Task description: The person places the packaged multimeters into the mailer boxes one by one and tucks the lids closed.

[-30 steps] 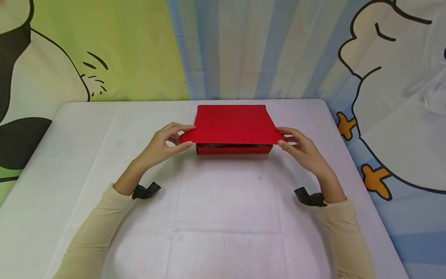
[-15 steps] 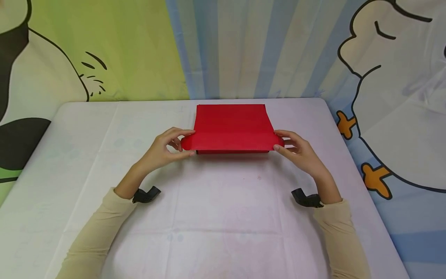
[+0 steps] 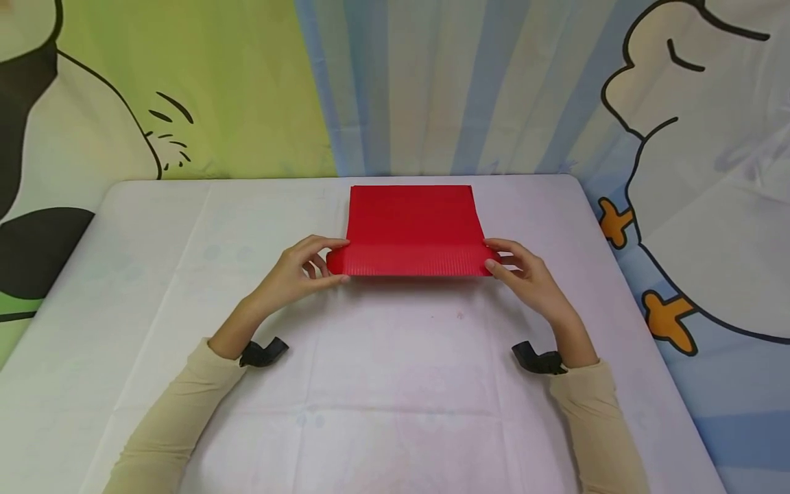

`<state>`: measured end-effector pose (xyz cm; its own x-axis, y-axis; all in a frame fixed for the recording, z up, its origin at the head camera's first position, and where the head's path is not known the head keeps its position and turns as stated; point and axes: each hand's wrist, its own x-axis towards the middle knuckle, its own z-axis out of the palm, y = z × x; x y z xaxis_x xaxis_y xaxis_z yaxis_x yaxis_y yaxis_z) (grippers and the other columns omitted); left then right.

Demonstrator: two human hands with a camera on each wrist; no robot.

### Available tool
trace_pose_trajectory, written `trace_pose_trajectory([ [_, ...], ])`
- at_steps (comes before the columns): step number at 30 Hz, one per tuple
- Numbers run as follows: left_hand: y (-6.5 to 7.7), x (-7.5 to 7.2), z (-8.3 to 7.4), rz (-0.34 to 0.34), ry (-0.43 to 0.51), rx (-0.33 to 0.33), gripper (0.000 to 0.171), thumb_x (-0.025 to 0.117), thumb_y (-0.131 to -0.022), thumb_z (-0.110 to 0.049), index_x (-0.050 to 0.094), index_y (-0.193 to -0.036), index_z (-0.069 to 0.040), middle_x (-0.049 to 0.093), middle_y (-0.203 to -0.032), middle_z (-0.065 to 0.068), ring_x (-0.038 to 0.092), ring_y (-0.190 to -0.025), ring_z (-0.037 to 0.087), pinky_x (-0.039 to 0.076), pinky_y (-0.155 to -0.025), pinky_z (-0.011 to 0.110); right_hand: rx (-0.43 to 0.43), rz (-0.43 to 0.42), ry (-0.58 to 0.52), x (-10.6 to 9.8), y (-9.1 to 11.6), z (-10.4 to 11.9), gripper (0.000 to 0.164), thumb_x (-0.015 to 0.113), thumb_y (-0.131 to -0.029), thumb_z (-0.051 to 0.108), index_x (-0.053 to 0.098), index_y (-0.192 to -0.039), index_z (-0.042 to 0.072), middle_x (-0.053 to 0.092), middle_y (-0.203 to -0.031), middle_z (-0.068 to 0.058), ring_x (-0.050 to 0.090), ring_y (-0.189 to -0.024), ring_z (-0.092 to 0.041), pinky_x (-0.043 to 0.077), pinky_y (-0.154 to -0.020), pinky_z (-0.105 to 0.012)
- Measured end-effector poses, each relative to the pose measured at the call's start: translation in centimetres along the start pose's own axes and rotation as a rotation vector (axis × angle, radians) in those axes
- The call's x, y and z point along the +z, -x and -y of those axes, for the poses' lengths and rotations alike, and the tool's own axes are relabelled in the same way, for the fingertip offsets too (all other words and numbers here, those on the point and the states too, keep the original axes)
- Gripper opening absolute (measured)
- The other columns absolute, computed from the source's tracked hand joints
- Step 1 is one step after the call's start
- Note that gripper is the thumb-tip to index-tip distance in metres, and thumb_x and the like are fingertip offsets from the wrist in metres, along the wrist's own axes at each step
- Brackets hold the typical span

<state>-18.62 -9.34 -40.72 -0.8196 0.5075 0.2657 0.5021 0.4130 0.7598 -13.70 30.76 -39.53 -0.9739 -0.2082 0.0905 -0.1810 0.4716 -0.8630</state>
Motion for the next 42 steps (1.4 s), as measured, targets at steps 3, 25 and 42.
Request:
trace_pose_trajectory([
  [3,0.1,0.1,-0.1,0.000,0.000,-0.008,0.056,0.082,-0.079,-0.020,0.061,-0.131,-0.013,0.060,-0.121,0.006,0.061,-0.072,0.013,0.054,-0.064,0.034,-0.009,-0.006,-0.014,0.2,0.0,-0.1,0.045,0.057,-0.098,0.011,0.046,-0.141,0.001,0.046,-0.139,-0.019,0.056,-0.107,-0.010,0.054,-0.080,-0.018],
  [25,0.2,1.3,0.9,-0.041,-0.040,-0.015,0.050,0.082,-0.079,-0.026,0.065,-0.125,-0.014,0.058,-0.118,0.002,0.062,-0.071,0.013,0.053,-0.064,0.027,-0.051,-0.163,-0.148,1.4,-0.5,-2.4,0.034,0.059,-0.097,0.006,0.058,-0.130,-0.001,0.055,-0.127,-0.002,0.054,-0.114,-0.006,0.048,-0.087,-0.013],
  [42,0.8,2.6,3.2,-0.040,0.233,-0.045,0.030,0.074,-0.087,-0.011,0.067,-0.117,-0.011,0.062,-0.116,0.003,0.060,-0.074,0.018,0.051,-0.069,0.024,-0.117,-0.221,-0.199,2.4,-0.2,-4.3,0.027,0.061,-0.093,-0.002,0.066,-0.120,-0.001,0.063,-0.115,0.001,0.059,-0.106,-0.004,0.046,-0.091,-0.013],
])
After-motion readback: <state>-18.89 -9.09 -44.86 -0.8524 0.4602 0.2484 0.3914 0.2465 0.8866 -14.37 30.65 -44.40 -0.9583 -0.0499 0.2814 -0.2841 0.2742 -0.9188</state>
